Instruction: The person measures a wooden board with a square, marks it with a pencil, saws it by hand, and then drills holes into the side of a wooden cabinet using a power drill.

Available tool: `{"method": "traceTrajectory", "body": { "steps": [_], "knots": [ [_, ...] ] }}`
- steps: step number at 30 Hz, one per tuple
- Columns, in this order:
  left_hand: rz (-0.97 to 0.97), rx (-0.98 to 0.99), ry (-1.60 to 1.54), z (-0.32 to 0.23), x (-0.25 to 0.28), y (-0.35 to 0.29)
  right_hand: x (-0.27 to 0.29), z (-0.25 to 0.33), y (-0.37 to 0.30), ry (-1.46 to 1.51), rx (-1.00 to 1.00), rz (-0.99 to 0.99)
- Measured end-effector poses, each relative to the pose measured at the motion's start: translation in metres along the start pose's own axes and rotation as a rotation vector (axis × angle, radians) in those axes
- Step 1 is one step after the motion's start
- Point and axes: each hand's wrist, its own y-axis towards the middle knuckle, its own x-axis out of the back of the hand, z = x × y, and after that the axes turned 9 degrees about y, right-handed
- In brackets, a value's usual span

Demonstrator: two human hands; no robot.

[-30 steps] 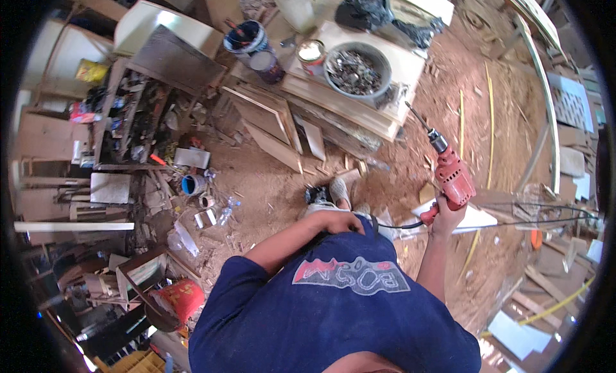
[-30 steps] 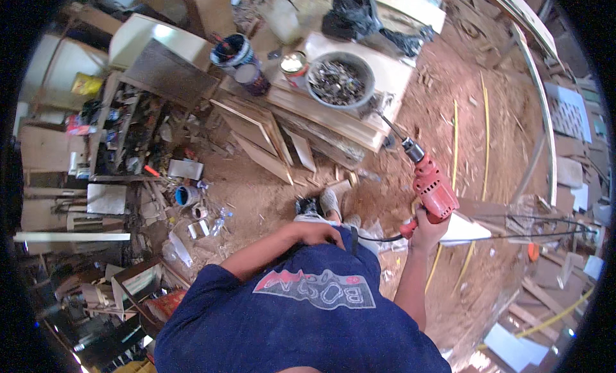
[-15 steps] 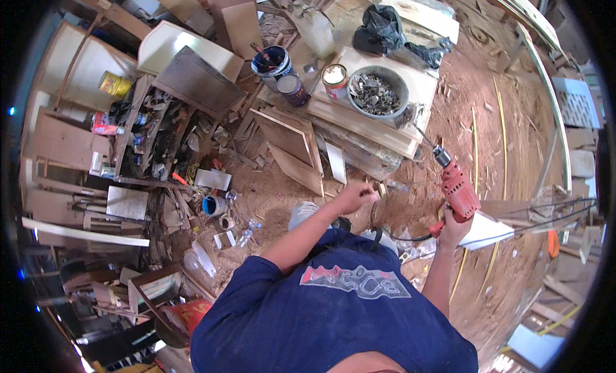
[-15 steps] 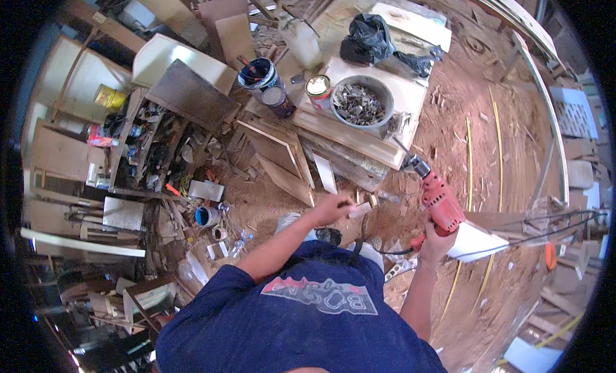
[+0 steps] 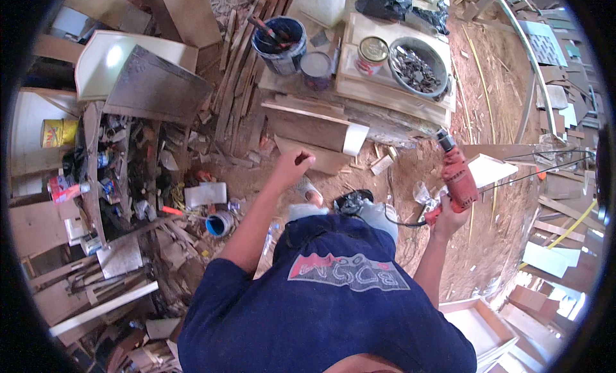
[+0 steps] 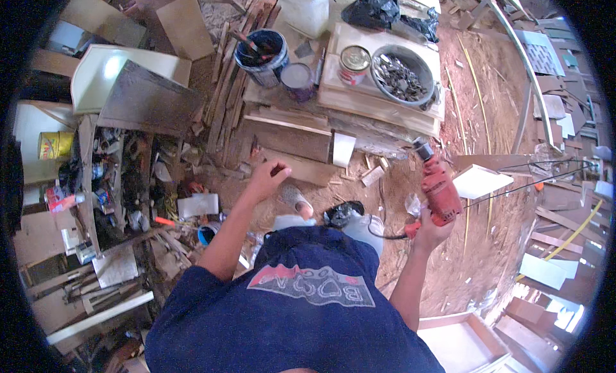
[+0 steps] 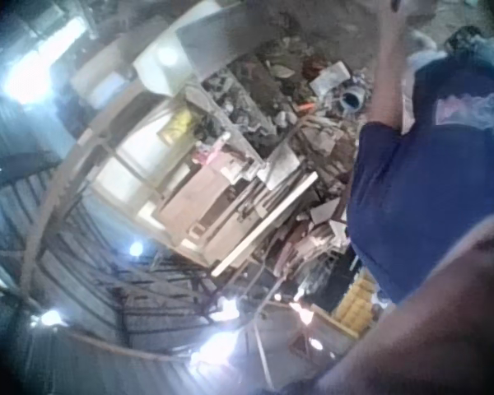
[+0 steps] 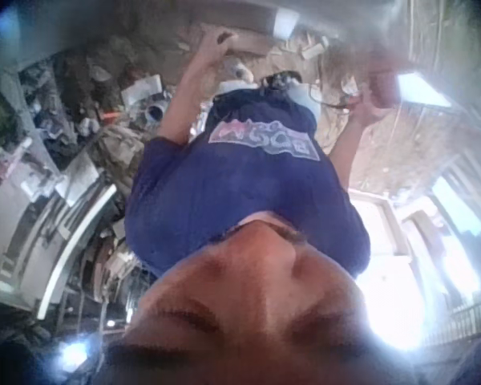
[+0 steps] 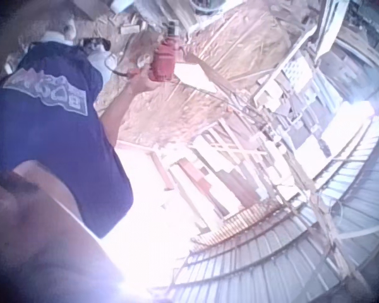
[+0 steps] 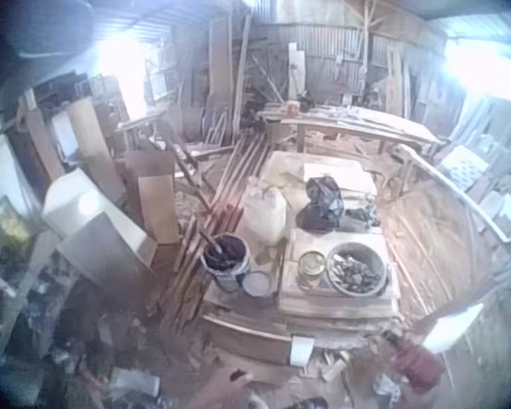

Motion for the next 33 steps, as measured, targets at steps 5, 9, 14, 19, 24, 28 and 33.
{"method": "traceTrajectory", "body": {
  "steps": [5, 9, 14, 19, 24, 28, 33],
  "knots": [
    [0.391, -0.073, -0.362, -0.012, 0.036, -0.032, -0.053, -0.004, -0.098, 0.011, 0.031, 0.205],
    [0.415, -0.163, -1.046, -0.075, 0.023, -0.077, -0.103, 0.002, -0.177, -0.089, 0.222, 0.284],
    [0.3, 0.015, -1.038, -0.052, 0.037, -0.09, -0.11, -0.008, -0.25, -0.073, 0.255, 0.7],
    [0.325, 0.177, -0.908, -0.028, 0.059, -0.116, -0.114, 0.023, -0.307, 0.094, -0.028, 0.927],
    [0.599, -0.088, -0.225, -0.008, 0.069, -0.074, -0.092, -0.025, -0.308, 0.188, -0.442, 0.779],
    [0.74, -0.149, -0.043, -0.008, 0.119, -0.026, -0.097, -0.045, -0.3, 0.039, -0.429, 0.584],
    [0.605, -0.114, 0.013, 0.039, 0.161, 0.076, -0.177, -0.015, -0.307, 0.034, -0.474, 0.387]
  ]
}}
